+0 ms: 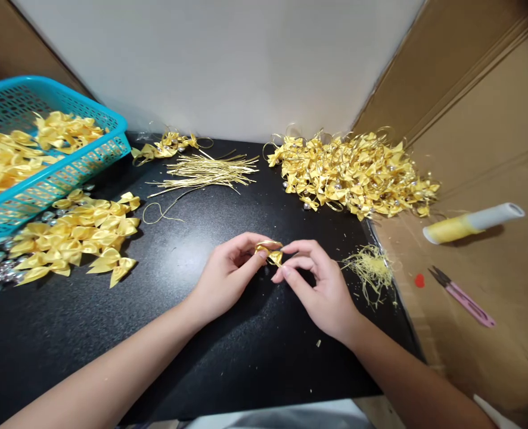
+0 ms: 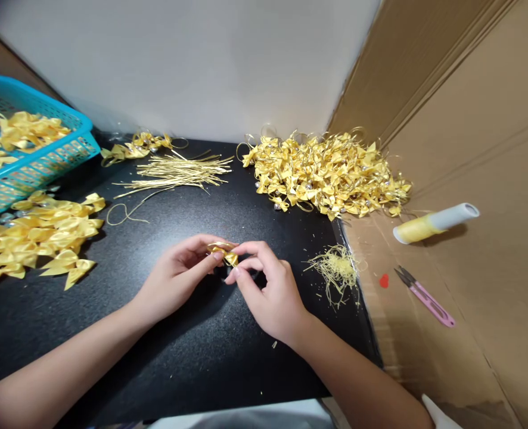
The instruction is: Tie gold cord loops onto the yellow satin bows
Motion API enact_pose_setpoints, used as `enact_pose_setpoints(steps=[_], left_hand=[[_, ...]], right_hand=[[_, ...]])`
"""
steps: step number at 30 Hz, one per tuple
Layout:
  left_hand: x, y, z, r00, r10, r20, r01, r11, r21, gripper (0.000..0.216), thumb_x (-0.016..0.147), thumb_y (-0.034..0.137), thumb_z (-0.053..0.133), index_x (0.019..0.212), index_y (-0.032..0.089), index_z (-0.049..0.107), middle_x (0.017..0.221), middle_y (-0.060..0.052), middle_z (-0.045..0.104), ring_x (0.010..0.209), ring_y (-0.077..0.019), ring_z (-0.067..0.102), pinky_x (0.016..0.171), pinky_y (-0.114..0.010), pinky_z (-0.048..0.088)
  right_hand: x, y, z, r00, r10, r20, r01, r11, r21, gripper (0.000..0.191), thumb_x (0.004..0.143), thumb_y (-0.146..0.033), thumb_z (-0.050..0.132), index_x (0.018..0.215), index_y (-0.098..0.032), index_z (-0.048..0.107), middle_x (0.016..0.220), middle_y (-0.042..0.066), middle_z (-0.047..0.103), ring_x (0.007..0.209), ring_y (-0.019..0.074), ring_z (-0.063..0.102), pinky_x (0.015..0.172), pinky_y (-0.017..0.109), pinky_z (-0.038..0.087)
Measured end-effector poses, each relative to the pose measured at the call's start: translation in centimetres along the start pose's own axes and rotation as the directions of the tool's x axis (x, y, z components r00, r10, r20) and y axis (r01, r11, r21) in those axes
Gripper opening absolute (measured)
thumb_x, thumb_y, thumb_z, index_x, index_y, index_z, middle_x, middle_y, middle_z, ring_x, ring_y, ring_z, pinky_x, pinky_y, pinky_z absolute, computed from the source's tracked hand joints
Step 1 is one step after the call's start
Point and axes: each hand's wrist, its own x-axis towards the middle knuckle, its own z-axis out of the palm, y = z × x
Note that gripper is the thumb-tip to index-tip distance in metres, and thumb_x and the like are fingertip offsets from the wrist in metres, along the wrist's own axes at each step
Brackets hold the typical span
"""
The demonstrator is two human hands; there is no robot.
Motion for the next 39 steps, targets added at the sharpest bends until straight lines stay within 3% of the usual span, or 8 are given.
enact_pose_setpoints(steps=[3,5,12,17,26,32,36,39], left_hand=[[-0.1,0.1,0.0,1.0,0.019,-0.009,-0.019,0.998,0.058,0.017,0.087,0.027,0.061,0.099,0.017,0.067,0.098,-0.005,0.072,0.085,-0.0142,0.067,0.075,-0.023,0.052],[-0.2,0.2,0.0,0.999,0.036,-0.032,-0.032,0.991,0.127,0.016,0.087,0.025,0.061,0.098,0.016,0.067,0.097,-0.005,0.073,0.085,-0.0148,0.068,0.074,-0.024,0.053],[-0.3,0.0,-0.2,0.999,0.041,-0.02,-0.033,0.951,0.308,0.013,0.085,0.027,0.061,0.09,0.016,0.067,0.085,-0.004,0.074,0.073,-0.0157,0.069,0.066,-0.025,0.053],[-0.1,0.0,-0.4,0.999,0.03,-0.028,-0.016,0.912,0.409,0.014,0.084,0.029,0.062,0.089,0.017,0.067,0.077,-0.002,0.071,0.066,-0.0143,0.065,0.058,-0.023,0.048],[0.0,0.4,-0.4,1.0,0.009,0.025,-0.021,0.864,0.504,0.016,0.089,0.028,0.053,0.092,0.017,0.065,0.082,-0.003,0.07,0.071,-0.016,0.063,0.066,-0.026,0.046],[0.0,0.4,-0.4,0.997,0.021,0.07,-0.055,0.849,0.526,0.019,0.09,0.029,0.05,0.091,0.017,0.065,0.082,-0.003,0.07,0.072,-0.016,0.061,0.066,-0.025,0.044],[0.0,0.3,-0.3,0.998,0.017,0.061,-0.045,0.864,0.501,0.017,0.088,0.028,0.051,0.088,0.017,0.064,0.075,-0.002,0.067,0.066,-0.0143,0.059,0.06,-0.023,0.043],[-0.1,0.2,-0.2,0.999,0.006,0.047,-0.027,0.882,0.471,0.011,0.083,0.023,0.054,0.083,0.017,0.063,0.068,0.0,0.064,0.061,-0.0129,0.057,0.057,-0.022,0.041]], right_hand=[[0.0,-0.4,-0.4,0.997,0.003,0.078,-0.008,0.998,0.062,0.009,0.086,-0.013,0.058,0.089,-0.021,0.062,0.073,-0.001,0.074,0.071,0.0123,0.071,0.073,0.025,0.053],[0.1,-0.6,-0.6,0.994,0.028,0.11,-0.039,0.994,0.104,0.012,0.085,-0.013,0.057,0.082,-0.02,0.066,0.074,0.0,0.074,0.072,0.0121,0.071,0.072,0.024,0.054],[0.5,-0.4,-0.8,0.982,0.104,0.156,-0.147,0.943,0.299,0.014,0.086,-0.017,0.058,0.086,-0.022,0.072,0.088,0.001,0.077,0.081,0.0122,0.072,0.079,0.026,0.057],[0.6,0.2,-0.5,0.982,0.169,0.081,-0.187,0.919,0.347,0.007,0.079,-0.019,0.069,0.085,-0.023,0.071,0.089,0.001,0.077,0.083,0.0141,0.072,0.081,0.029,0.058],[0.4,1.3,0.3,0.97,0.238,-0.054,-0.212,0.932,0.295,0.008,0.081,-0.026,0.069,0.085,-0.022,0.074,0.089,0.004,0.077,0.084,0.0166,0.071,0.081,0.032,0.057],[0.6,1.0,-0.2,0.976,0.105,-0.192,-0.074,0.984,0.159,0.008,0.079,-0.022,0.071,0.083,-0.025,0.076,0.094,0.004,0.07,0.086,0.0151,0.066,0.074,0.028,0.057],[0.5,0.7,-0.2,0.983,0.09,-0.16,-0.058,0.978,0.2,0.009,0.078,-0.021,0.072,0.083,-0.026,0.077,0.094,0.004,0.072,0.09,0.0166,0.068,0.081,0.031,0.058],[0.4,0.5,0.0,0.975,0.169,-0.141,-0.125,0.953,0.277,0.007,0.078,-0.023,0.072,0.083,-0.024,0.077,0.085,0.003,0.075,0.079,0.0165,0.071,0.077,0.033,0.061]])
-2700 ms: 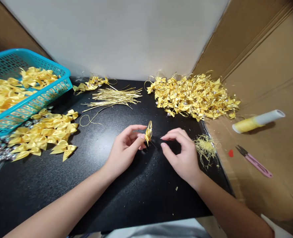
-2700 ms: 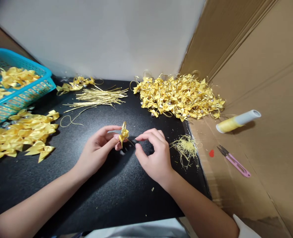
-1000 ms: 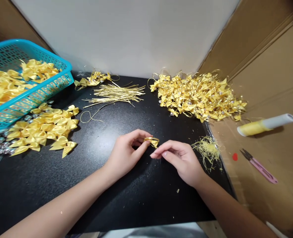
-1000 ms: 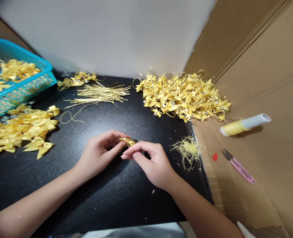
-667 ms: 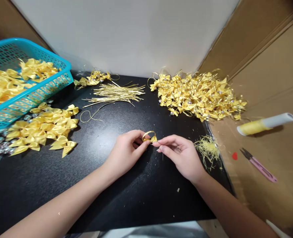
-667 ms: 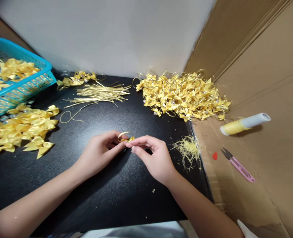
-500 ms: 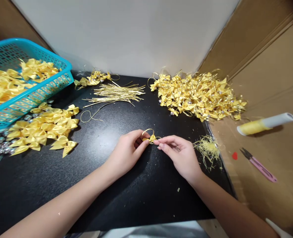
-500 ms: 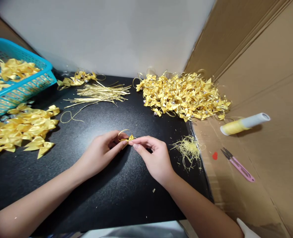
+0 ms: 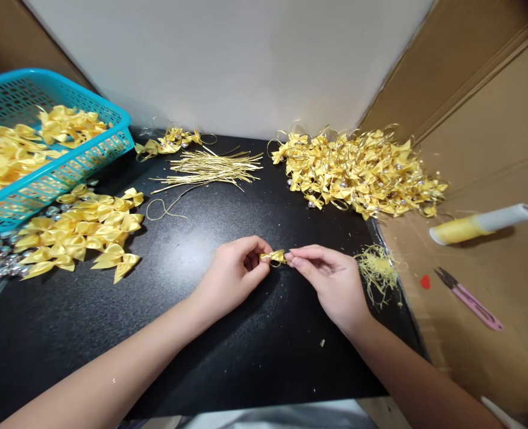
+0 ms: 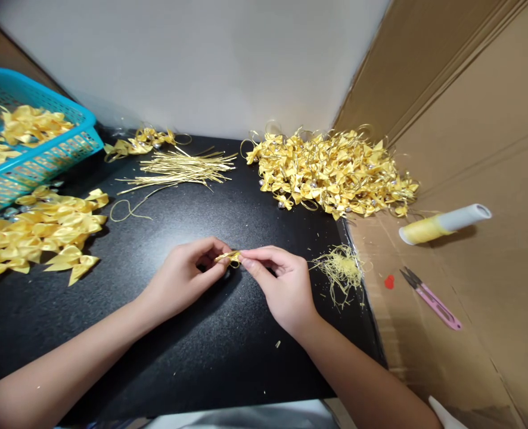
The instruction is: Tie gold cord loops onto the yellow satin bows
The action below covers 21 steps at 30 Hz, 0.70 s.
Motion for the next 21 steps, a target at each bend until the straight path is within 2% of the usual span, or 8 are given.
enact_pose_setpoints(steps=[4,10,16,21], left_hand=[[-0.07,-0.01,0.14,1.0,0.004,0.0,-0.004,1.0,-0.024,0.006,0.078,0.018,0.054,0.079,0.017,0.06,0.064,0.002,0.06,0.058,-0.0109,0.053,0.056,-0.021,0.04],[-0.11,-0.06,0.24,1.0,-0.015,0.006,0.015,0.998,-0.065,0.003,0.075,0.017,0.055,0.074,0.017,0.058,0.059,0.004,0.055,0.055,-0.0096,0.049,0.053,-0.02,0.037],[-0.05,-0.15,0.29,0.998,-0.053,0.023,0.055,0.992,-0.114,0.002,0.073,0.017,0.056,0.074,0.017,0.058,0.061,0.003,0.056,0.056,-0.0102,0.049,0.054,-0.021,0.038],[-0.05,-0.27,0.38,0.997,-0.063,0.042,0.069,0.986,-0.153,0.002,0.073,0.018,0.056,0.073,0.017,0.058,0.063,0.002,0.058,0.058,-0.0105,0.05,0.055,-0.021,0.039]], right_hand=[[-0.27,-0.12,0.16,0.996,0.074,-0.054,-0.071,0.996,0.056,0.008,0.077,-0.023,0.073,0.084,-0.021,0.076,0.08,0.003,0.076,0.067,0.0149,0.072,0.066,0.028,0.063],[-0.55,-0.36,0.22,0.995,-0.008,-0.104,0.014,0.998,0.06,0.006,0.078,-0.023,0.073,0.083,-0.02,0.075,0.078,0.003,0.074,0.068,0.0154,0.073,0.063,0.026,0.063],[-0.44,-0.77,-0.14,0.975,-0.102,-0.196,0.111,0.993,0.032,0.005,0.08,-0.02,0.072,0.084,-0.022,0.074,0.079,0.002,0.073,0.069,0.0145,0.073,0.062,0.025,0.064],[0.03,-0.89,-0.48,0.95,-0.098,-0.295,0.102,0.995,-0.003,0.005,0.079,-0.024,0.073,0.083,-0.021,0.073,0.077,0.003,0.074,0.067,0.0163,0.073,0.06,0.027,0.065]])
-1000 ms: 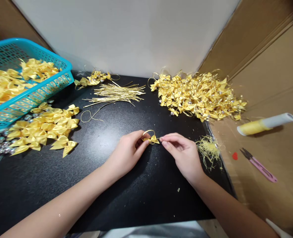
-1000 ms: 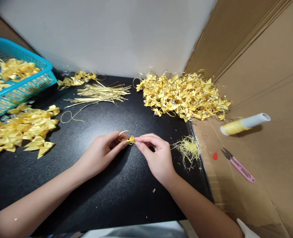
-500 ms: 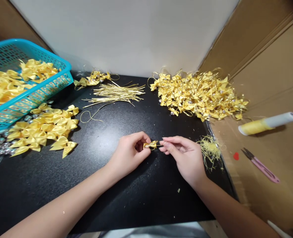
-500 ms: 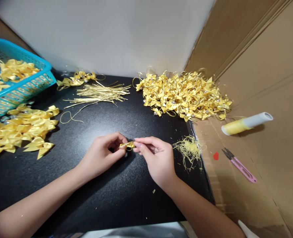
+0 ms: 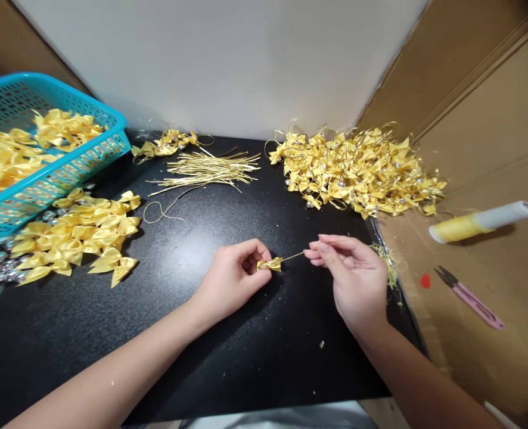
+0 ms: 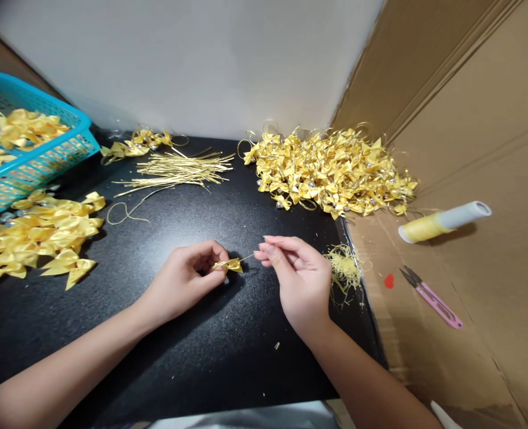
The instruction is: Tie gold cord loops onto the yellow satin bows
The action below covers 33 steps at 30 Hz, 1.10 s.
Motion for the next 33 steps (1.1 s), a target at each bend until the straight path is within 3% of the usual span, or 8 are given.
enact_pose_setpoints(steps=[5,13,18,25,33], left_hand=[[0.0,-0.17,-0.07,1.0,-0.018,0.006,0.019,0.998,-0.056,0.003,0.074,0.019,0.058,0.073,0.017,0.057,0.064,0.003,0.056,0.059,-0.0101,0.049,0.056,-0.021,0.039],[0.36,0.33,-0.12,0.992,-0.094,0.087,0.116,0.946,-0.303,0.017,0.077,0.032,0.062,0.075,0.015,0.063,0.065,0.001,0.057,0.054,-0.0089,0.049,0.051,-0.02,0.043],[0.41,0.39,-0.15,0.984,-0.137,0.112,0.165,0.937,-0.308,0.02,0.077,0.033,0.061,0.079,0.015,0.07,0.065,-0.001,0.061,0.052,-0.0093,0.052,0.053,-0.022,0.048],[0.28,0.31,0.2,0.987,-0.121,0.102,0.146,0.943,-0.298,0.024,0.075,0.038,0.068,0.073,0.014,0.065,0.066,-0.002,0.063,0.056,-0.0101,0.054,0.054,-0.022,0.046],[0.16,0.11,0.36,0.987,-0.141,0.083,0.159,0.947,-0.278,0.017,0.071,0.028,0.07,0.066,0.014,0.062,0.061,0.001,0.059,0.055,-0.009,0.051,0.053,-0.02,0.04]], right_hand=[[0.27,0.13,-0.04,1.0,0.022,0.006,-0.022,0.999,0.026,0.008,0.078,-0.026,0.074,0.083,-0.02,0.072,0.078,0.002,0.074,0.068,0.0163,0.073,0.06,0.027,0.064],[0.28,0.1,-0.38,0.996,0.044,0.079,-0.05,0.996,0.071,0.011,0.083,-0.029,0.069,0.089,-0.021,0.071,0.076,0.001,0.073,0.069,0.014,0.071,0.065,0.028,0.062],[0.3,0.01,-0.51,0.995,0.042,0.094,-0.049,0.996,0.075,0.012,0.084,-0.031,0.067,0.09,-0.022,0.07,0.076,0.001,0.072,0.068,0.0138,0.07,0.065,0.029,0.061],[0.04,-0.29,-0.78,0.995,0.014,0.101,-0.024,0.995,0.094,0.01,0.086,-0.032,0.065,0.089,-0.023,0.07,0.072,0.0,0.069,0.063,0.0119,0.067,0.061,0.026,0.059],[-0.33,-0.27,-0.66,0.994,-0.022,0.11,0.014,0.997,0.072,0.009,0.086,-0.03,0.065,0.087,-0.023,0.07,0.071,-0.001,0.067,0.057,0.011,0.063,0.053,0.026,0.056]])
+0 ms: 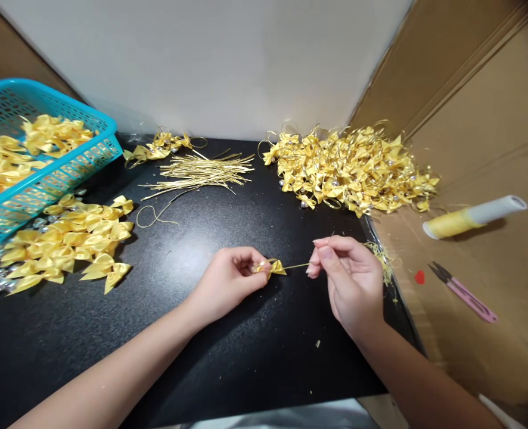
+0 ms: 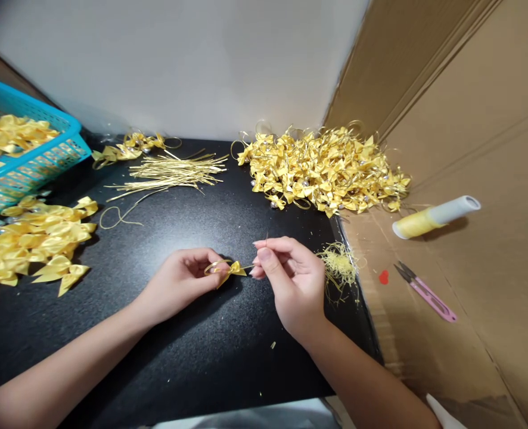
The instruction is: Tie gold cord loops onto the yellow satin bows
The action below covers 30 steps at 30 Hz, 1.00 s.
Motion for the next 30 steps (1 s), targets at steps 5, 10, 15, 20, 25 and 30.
enact_pose_setpoints(steps=[5,10,15,20,25,30], left_hand=[[-0.1,0.0,-0.2,1.0,-0.014,0.012,0.013,0.999,0.045,0.016,0.07,0.026,0.068,0.065,0.014,0.061,0.061,0.001,0.057,0.055,-0.0084,0.049,0.053,-0.02,0.038],[0.1,0.3,-0.4,0.997,-0.045,0.064,0.041,0.997,0.062,0.022,0.076,0.035,0.063,0.071,0.014,0.06,0.06,0.003,0.053,0.051,-0.0073,0.046,0.048,-0.019,0.037],[0.0,0.6,-0.6,0.999,0.014,-0.035,-0.008,0.987,0.163,0.033,0.08,0.042,0.06,0.098,0.014,0.059,0.068,0.002,0.055,0.05,-0.0088,0.048,0.046,-0.021,0.041],[-0.7,1.3,-0.9,0.848,0.496,-0.187,-0.343,0.782,0.521,0.028,0.081,0.027,0.064,0.107,0.017,0.06,0.082,0.0,0.056,0.056,-0.0074,0.046,0.055,-0.022,0.042],[-0.9,1.7,-0.4,0.89,0.424,0.167,-0.456,0.819,0.348,0.024,0.089,0.023,0.055,0.109,0.019,0.067,0.105,-0.007,0.065,0.061,-0.0072,0.053,0.055,-0.02,0.042],[-0.3,1.0,0.0,0.977,0.15,0.153,-0.159,0.986,0.048,0.027,0.084,0.036,0.062,0.07,0.014,0.07,0.06,-0.001,0.06,0.051,-0.0081,0.045,0.049,-0.02,0.033]], right_hand=[[0.1,0.0,0.0,1.0,-0.016,-0.006,0.016,0.998,0.057,0.005,0.086,-0.026,0.066,0.087,-0.024,0.071,0.071,-0.002,0.067,0.058,0.0101,0.063,0.054,0.024,0.058],[0.4,0.2,0.0,0.999,0.001,0.054,-0.004,0.998,0.057,0.006,0.086,-0.026,0.066,0.088,-0.023,0.071,0.074,-0.001,0.067,0.063,0.0099,0.066,0.06,0.023,0.059],[0.7,0.2,0.1,0.988,-0.022,0.15,0.02,1.0,0.018,0.006,0.085,-0.022,0.066,0.085,-0.022,0.072,0.088,0.001,0.065,0.073,0.0098,0.067,0.068,0.023,0.059],[0.7,0.1,0.3,0.972,-0.044,0.233,0.042,0.999,0.011,0.008,0.086,-0.022,0.065,0.087,-0.023,0.073,0.09,0.001,0.063,0.076,0.0105,0.067,0.07,0.024,0.058],[0.6,0.4,0.4,0.939,-0.048,0.34,0.004,0.992,0.129,0.01,0.09,-0.027,0.062,0.089,-0.024,0.072,0.089,0.001,0.064,0.071,0.0109,0.069,0.066,0.026,0.06],[0.7,1.0,0.3,0.952,-0.018,0.306,-0.028,0.989,0.145,0.008,0.088,-0.029,0.065,0.087,-0.024,0.071,0.085,0.0,0.066,0.074,0.0115,0.069,0.069,0.027,0.06]])
